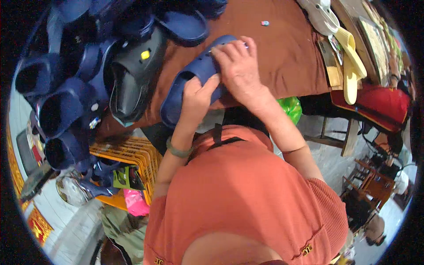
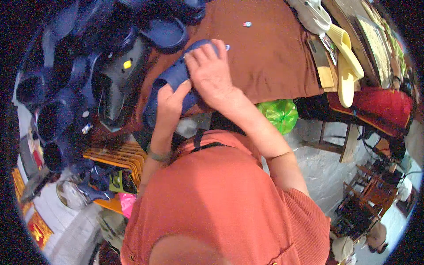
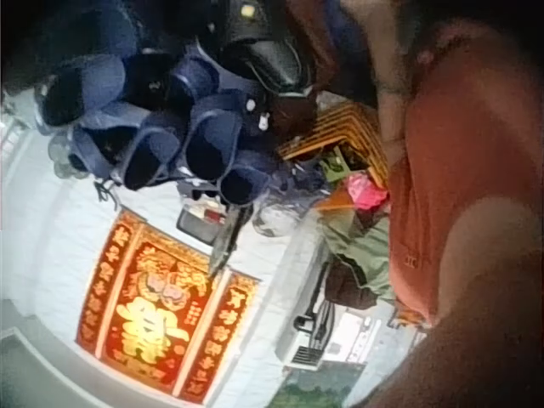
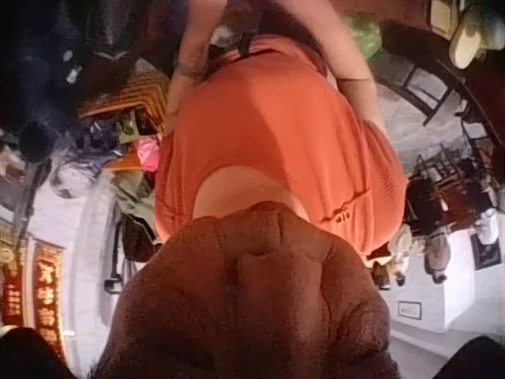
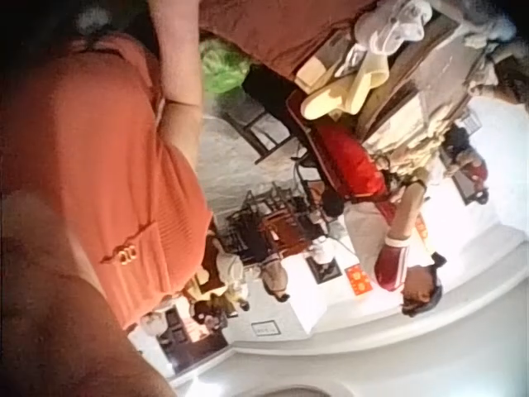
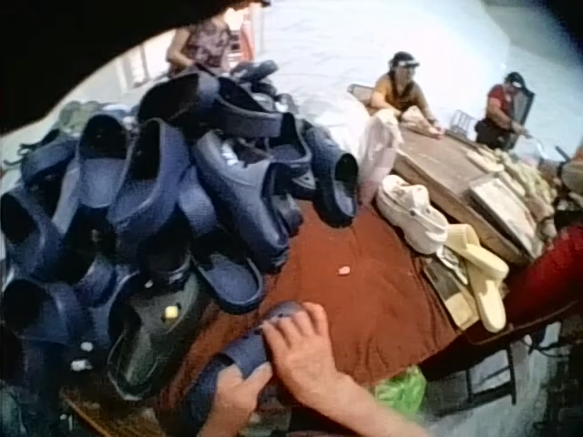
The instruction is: Decorating blue clogs with small plastic charms.
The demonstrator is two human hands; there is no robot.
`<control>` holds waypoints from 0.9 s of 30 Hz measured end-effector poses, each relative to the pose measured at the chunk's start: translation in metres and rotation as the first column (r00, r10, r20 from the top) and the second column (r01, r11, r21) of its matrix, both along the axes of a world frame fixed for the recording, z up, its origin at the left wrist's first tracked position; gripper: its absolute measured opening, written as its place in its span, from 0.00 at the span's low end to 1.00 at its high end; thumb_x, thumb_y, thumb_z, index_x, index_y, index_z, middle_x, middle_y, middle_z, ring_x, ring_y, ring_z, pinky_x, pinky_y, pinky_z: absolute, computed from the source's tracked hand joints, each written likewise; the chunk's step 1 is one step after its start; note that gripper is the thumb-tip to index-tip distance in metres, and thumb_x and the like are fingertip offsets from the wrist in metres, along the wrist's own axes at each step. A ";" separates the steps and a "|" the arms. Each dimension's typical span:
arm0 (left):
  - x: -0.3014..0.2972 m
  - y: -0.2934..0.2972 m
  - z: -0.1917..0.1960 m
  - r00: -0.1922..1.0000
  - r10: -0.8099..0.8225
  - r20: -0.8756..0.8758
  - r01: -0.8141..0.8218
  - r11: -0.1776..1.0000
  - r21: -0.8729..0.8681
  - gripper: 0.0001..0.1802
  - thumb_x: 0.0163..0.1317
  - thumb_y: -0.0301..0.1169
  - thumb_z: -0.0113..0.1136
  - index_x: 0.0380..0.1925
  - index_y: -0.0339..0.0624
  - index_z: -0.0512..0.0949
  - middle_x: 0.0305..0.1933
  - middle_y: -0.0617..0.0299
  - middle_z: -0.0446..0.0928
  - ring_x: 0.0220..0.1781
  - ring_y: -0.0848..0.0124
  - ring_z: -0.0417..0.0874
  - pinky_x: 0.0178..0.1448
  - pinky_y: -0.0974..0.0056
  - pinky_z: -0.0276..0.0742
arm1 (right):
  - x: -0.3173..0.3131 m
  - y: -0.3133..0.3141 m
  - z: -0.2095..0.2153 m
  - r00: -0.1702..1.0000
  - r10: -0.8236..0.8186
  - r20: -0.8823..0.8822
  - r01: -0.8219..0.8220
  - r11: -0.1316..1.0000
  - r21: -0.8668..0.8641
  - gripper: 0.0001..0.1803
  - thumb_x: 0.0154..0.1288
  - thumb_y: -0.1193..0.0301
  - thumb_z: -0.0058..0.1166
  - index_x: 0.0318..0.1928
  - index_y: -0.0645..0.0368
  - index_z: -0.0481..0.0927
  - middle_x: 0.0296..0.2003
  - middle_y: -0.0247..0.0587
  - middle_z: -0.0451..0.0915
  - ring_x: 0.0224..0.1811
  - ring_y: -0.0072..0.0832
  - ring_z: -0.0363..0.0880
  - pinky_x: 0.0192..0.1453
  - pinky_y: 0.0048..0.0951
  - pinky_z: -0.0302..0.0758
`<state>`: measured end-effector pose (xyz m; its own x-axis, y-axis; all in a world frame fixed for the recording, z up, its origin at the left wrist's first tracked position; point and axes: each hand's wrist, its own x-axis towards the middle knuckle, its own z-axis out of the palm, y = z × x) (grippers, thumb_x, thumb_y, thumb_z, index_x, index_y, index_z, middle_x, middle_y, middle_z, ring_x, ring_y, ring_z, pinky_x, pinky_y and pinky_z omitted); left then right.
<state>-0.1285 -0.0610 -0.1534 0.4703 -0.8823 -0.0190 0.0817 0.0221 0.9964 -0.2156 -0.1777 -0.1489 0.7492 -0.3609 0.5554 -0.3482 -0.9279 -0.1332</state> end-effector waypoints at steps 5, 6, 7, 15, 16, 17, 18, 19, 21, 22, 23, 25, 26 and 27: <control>-0.003 -0.005 0.007 0.996 0.077 -0.035 -0.071 0.987 0.147 0.11 0.62 0.28 0.55 0.40 0.32 0.79 0.37 0.65 0.78 0.37 0.76 0.77 0.42 0.69 0.73 | 0.001 0.000 -0.006 0.999 -0.033 0.018 0.033 0.999 0.039 0.16 0.50 0.69 0.51 0.41 0.59 0.79 0.36 0.37 0.76 0.46 0.32 0.72 0.66 0.47 0.56; -0.002 -0.005 0.007 0.979 0.138 -0.150 -0.099 0.966 0.241 0.10 0.61 0.28 0.57 0.39 0.35 0.80 0.37 0.66 0.78 0.36 0.77 0.77 0.42 0.70 0.73 | 0.001 -0.001 -0.006 1.000 -0.020 0.008 0.020 0.999 0.034 0.15 0.50 0.69 0.51 0.40 0.58 0.79 0.36 0.36 0.76 0.47 0.32 0.72 0.66 0.48 0.56; 0.000 -0.005 0.001 0.978 0.139 -0.157 -0.099 0.966 0.237 0.10 0.60 0.29 0.58 0.39 0.36 0.80 0.37 0.66 0.77 0.35 0.77 0.76 0.42 0.71 0.72 | 0.001 -0.003 -0.006 1.000 -0.004 -0.001 0.004 1.000 0.028 0.14 0.51 0.69 0.51 0.40 0.57 0.80 0.36 0.36 0.76 0.47 0.31 0.72 0.65 0.48 0.56; -0.001 -0.008 0.016 0.992 0.119 -0.042 -0.101 0.948 0.302 0.10 0.58 0.31 0.59 0.35 0.35 0.81 0.31 0.64 0.79 0.33 0.77 0.78 0.41 0.71 0.73 | -0.001 -0.055 -0.006 0.964 0.245 0.102 -0.264 0.930 0.257 0.08 0.53 0.68 0.61 0.36 0.47 0.83 0.35 0.30 0.80 0.47 0.30 0.75 0.64 0.50 0.56; -0.001 -0.007 0.016 0.988 0.131 -0.087 -0.099 0.947 0.304 0.10 0.58 0.31 0.59 0.34 0.35 0.81 0.30 0.64 0.80 0.32 0.77 0.78 0.41 0.70 0.73 | -0.001 -0.058 -0.004 0.957 0.272 0.100 -0.289 0.917 0.275 0.08 0.54 0.67 0.62 0.36 0.48 0.83 0.35 0.30 0.81 0.47 0.30 0.76 0.64 0.50 0.57; 0.000 -0.006 0.015 0.993 0.101 -0.065 -0.079 0.958 0.277 0.10 0.59 0.31 0.59 0.35 0.34 0.81 0.31 0.64 0.80 0.33 0.77 0.78 0.41 0.70 0.73 | -0.001 -0.060 -0.004 0.958 0.275 0.078 -0.286 0.926 0.246 0.08 0.53 0.66 0.62 0.36 0.48 0.83 0.37 0.28 0.81 0.48 0.30 0.75 0.62 0.47 0.58; 0.001 -0.005 0.014 0.991 0.121 -0.064 -0.098 0.956 0.277 0.10 0.59 0.31 0.59 0.35 0.34 0.81 0.31 0.64 0.80 0.33 0.77 0.78 0.41 0.70 0.73 | -0.001 -0.060 -0.005 0.952 0.294 0.078 -0.305 0.920 0.246 0.08 0.53 0.66 0.62 0.36 0.48 0.83 0.37 0.28 0.81 0.48 0.30 0.75 0.62 0.47 0.58; 0.001 -0.004 0.013 0.990 0.107 -0.094 -0.083 0.970 0.229 0.11 0.59 0.31 0.59 0.35 0.34 0.80 0.32 0.63 0.80 0.34 0.77 0.78 0.41 0.70 0.73 | 0.000 -0.059 -0.005 0.957 0.275 0.095 -0.289 0.937 0.196 0.09 0.53 0.66 0.62 0.36 0.48 0.83 0.37 0.27 0.81 0.48 0.31 0.74 0.62 0.46 0.59; 0.001 -0.003 0.010 0.991 0.071 -0.112 -0.052 0.985 0.165 0.13 0.61 0.31 0.54 0.38 0.30 0.78 0.35 0.61 0.79 0.37 0.73 0.78 0.43 0.65 0.75 | -0.001 -0.054 -0.003 0.969 0.235 0.080 -0.244 0.962 0.125 0.08 0.54 0.67 0.61 0.37 0.48 0.84 0.40 0.27 0.80 0.51 0.33 0.71 0.59 0.42 0.60; 0.003 -0.002 0.006 0.990 0.081 -0.120 -0.061 0.985 0.163 0.13 0.61 0.31 0.54 0.38 0.30 0.78 0.35 0.61 0.79 0.37 0.73 0.78 0.43 0.65 0.75 | 0.000 -0.050 -0.003 0.967 0.245 0.072 -0.252 0.960 0.125 0.08 0.54 0.67 0.61 0.37 0.48 0.84 0.40 0.27 0.80 0.51 0.33 0.71 0.59 0.42 0.60; 0.004 -0.001 0.002 0.998 0.046 -0.050 -0.040 0.993 0.110 0.13 0.61 0.31 0.55 0.38 0.30 0.78 0.35 0.60 0.79 0.37 0.72 0.79 0.44 0.65 0.75 | 0.000 -0.047 -0.003 0.974 0.216 0.074 -0.224 0.966 0.130 0.08 0.55 0.67 0.60 0.37 0.48 0.84 0.42 0.28 0.80 0.53 0.34 0.70 0.60 0.43 0.59; 0.004 0.000 -0.002 1.000 0.018 0.014 -0.019 0.998 0.057 0.14 0.61 0.32 0.55 0.39 0.30 0.78 0.35 0.58 0.79 0.37 0.72 0.79 0.44 0.65 0.75 | -0.002 -0.041 -0.004 0.979 0.190 0.067 -0.198 0.971 0.134 0.08 0.57 0.66 0.59 0.38 0.48 0.84 0.44 0.29 0.80 0.55 0.35 0.69 0.61 0.44 0.58; 0.003 -0.001 -0.002 0.997 0.029 -0.069 -0.023 0.996 0.089 0.14 0.61 0.32 0.55 0.39 0.30 0.78 0.35 0.57 0.80 0.37 0.72 0.79 0.44 0.65 0.75 | -0.004 -0.039 -0.004 0.984 0.173 0.041 -0.178 0.973 0.148 0.09 0.58 0.66 0.57 0.40 0.48 0.84 0.46 0.28 0.79 0.58 0.37 0.67 0.63 0.47 0.57; 0.003 -0.002 -0.002 0.988 0.041 -0.151 -0.023 0.992 0.121 0.14 0.62 0.33 0.56 0.39 0.30 0.78 0.35 0.56 0.80 0.37 0.71 0.79 0.44 0.64 0.75 | -0.005 -0.037 -0.005 0.988 0.156 0.014 -0.156 0.974 0.162 0.10 0.60 0.66 0.55 0.41 0.49 0.84 0.48 0.28 0.79 0.61 0.38 0.65 0.65 0.49 0.55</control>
<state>-0.1254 -0.0629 -0.1554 0.4815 -0.8541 -0.1968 0.2347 -0.0907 0.9678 -0.2209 -0.2148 -0.1537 0.8028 -0.3248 0.4999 -0.2007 -0.9369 -0.2864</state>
